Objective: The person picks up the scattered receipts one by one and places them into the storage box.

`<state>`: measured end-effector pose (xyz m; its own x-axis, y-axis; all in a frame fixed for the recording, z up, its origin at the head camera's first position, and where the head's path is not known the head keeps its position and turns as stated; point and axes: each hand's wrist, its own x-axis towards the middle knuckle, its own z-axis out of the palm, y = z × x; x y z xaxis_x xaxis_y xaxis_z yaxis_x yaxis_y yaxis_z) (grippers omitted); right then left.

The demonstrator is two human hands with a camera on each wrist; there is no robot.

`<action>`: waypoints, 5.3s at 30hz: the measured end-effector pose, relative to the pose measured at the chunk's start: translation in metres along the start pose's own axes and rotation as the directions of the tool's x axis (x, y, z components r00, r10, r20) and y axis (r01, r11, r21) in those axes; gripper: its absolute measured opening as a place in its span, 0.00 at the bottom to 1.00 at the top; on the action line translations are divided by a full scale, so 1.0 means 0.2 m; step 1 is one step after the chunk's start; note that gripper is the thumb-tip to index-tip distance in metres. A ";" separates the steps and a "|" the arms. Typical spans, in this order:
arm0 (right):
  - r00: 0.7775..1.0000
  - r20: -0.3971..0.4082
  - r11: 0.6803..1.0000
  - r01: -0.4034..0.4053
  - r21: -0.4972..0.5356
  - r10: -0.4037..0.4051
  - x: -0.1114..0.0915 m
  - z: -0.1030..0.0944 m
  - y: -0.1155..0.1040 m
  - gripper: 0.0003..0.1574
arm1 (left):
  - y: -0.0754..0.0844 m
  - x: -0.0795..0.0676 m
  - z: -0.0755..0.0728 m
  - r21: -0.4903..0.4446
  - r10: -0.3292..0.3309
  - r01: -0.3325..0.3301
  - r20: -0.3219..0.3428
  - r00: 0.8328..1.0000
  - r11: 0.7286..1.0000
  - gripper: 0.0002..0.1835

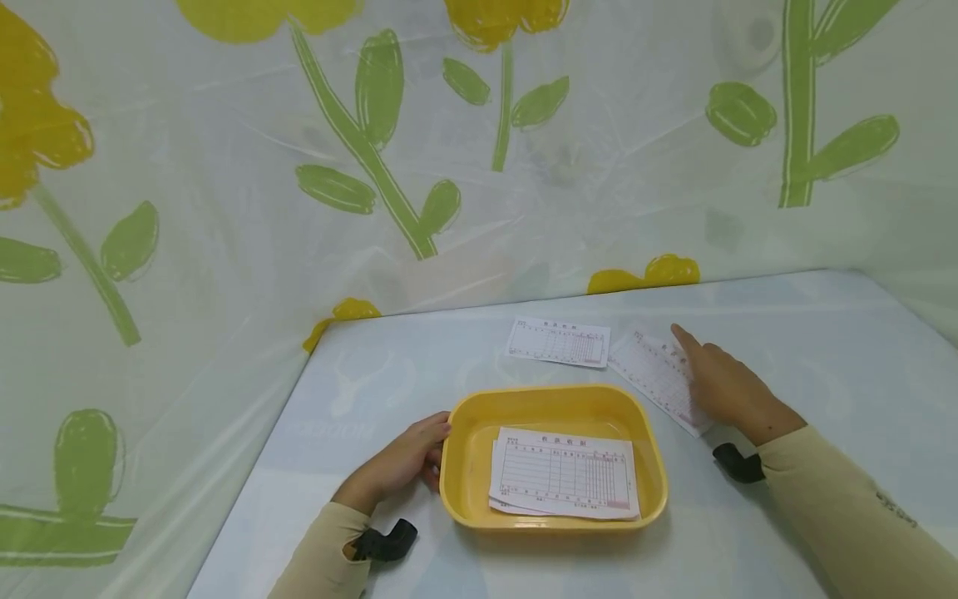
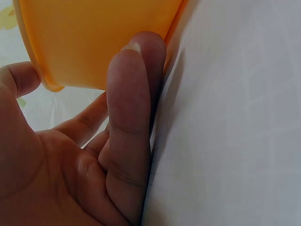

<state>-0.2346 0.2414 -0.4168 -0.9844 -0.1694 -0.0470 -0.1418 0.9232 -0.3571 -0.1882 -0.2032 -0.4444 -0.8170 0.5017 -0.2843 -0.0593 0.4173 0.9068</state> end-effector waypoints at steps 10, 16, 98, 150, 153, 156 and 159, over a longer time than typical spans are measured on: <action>1.000 -0.026 1.000 -0.010 -0.005 0.010 0.00 0.00 0.02 0.46 | -0.01 0.01 0.00 -0.004 -0.008 0.008 0.000 1.000 1.000 0.27; 0.999 -0.040 1.000 -0.027 -0.001 0.027 0.00 0.01 0.04 0.42 | -0.01 0.01 0.00 0.002 -0.017 0.017 -0.011 1.000 1.000 0.28; 0.948 -0.314 0.988 0.089 0.129 -0.045 -0.09 -0.10 -0.22 0.21 | 0.02 -0.01 0.01 0.027 -0.007 0.008 -0.021 1.000 1.000 0.26; 0.903 -0.270 0.912 0.383 0.149 -0.335 -0.22 0.05 -0.47 0.18 | 0.01 0.00 0.00 0.041 -0.020 0.022 -0.032 0.999 0.999 0.28; 0.883 -0.277 0.896 0.425 0.126 -0.380 -0.22 0.07 -0.47 0.17 | 0.02 -0.01 0.00 0.043 -0.020 0.021 -0.029 0.999 0.999 0.28; 0.868 -0.284 0.884 0.453 0.116 -0.408 -0.22 0.09 -0.48 0.17 | 0.02 -0.01 0.00 0.038 -0.026 0.028 -0.031 0.999 0.999 0.28; 0.865 -0.280 0.878 0.463 0.121 -0.417 -0.22 0.10 -0.48 0.17 | 0.02 -0.01 0.00 0.032 -0.035 0.036 -0.034 0.999 0.999 0.30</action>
<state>-0.1759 0.1534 -0.3990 -0.8210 -0.4348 0.3699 -0.5677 0.6905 -0.4483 -0.1877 -0.2026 -0.4397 -0.8337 0.4604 -0.3050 -0.0703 0.4593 0.8855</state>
